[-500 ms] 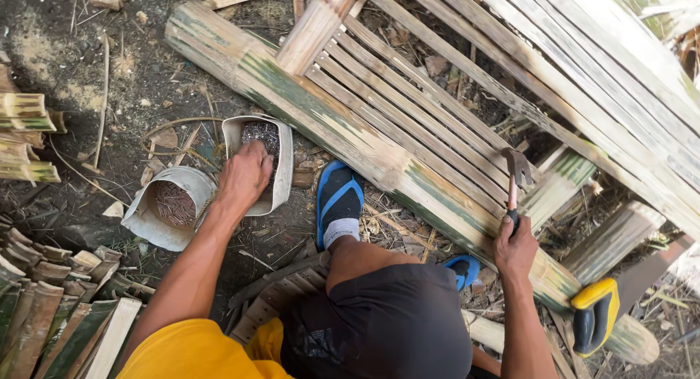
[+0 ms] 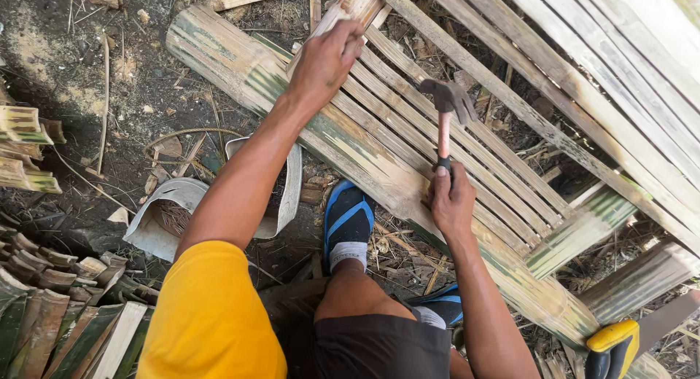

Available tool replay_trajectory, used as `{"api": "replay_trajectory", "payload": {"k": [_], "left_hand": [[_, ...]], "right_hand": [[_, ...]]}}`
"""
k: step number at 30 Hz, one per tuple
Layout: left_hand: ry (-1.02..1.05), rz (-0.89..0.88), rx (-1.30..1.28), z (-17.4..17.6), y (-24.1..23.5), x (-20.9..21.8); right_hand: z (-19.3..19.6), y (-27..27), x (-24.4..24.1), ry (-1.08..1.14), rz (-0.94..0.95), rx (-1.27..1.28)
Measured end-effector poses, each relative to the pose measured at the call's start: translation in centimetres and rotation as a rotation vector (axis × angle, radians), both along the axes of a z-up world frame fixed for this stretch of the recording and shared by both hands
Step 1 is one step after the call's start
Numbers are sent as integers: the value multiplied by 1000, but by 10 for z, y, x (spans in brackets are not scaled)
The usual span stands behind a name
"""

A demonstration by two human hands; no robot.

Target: The person constructs a bamboo bench by securing thin bamboo slats to a larger bamboo frame. They repeatedly pick up slats, position them across the frame, and hammer nails into place using a hammer. The person also uses a hand saw to trim the ends of the slats to fit the frame dimensions.

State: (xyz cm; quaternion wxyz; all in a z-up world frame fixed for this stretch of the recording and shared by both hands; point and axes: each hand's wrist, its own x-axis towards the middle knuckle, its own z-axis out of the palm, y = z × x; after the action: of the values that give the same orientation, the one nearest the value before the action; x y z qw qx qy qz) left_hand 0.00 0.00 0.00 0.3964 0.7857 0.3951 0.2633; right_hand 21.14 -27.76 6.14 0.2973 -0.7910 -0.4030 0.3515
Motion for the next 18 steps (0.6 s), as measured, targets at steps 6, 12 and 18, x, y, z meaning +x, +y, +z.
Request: {"api": "replay_trajectory", "payload": {"k": [6,12,18], "left_hand": [[76,43,331,-12,29,21],[243,-9,416,-21,31,21],[251,-73,399,-34,32,16]], "right_hand": [[6,40,-8,-83,145,43],[16,67,-18,-32,172,7],[16,88,-22,-165,278,152]]}}
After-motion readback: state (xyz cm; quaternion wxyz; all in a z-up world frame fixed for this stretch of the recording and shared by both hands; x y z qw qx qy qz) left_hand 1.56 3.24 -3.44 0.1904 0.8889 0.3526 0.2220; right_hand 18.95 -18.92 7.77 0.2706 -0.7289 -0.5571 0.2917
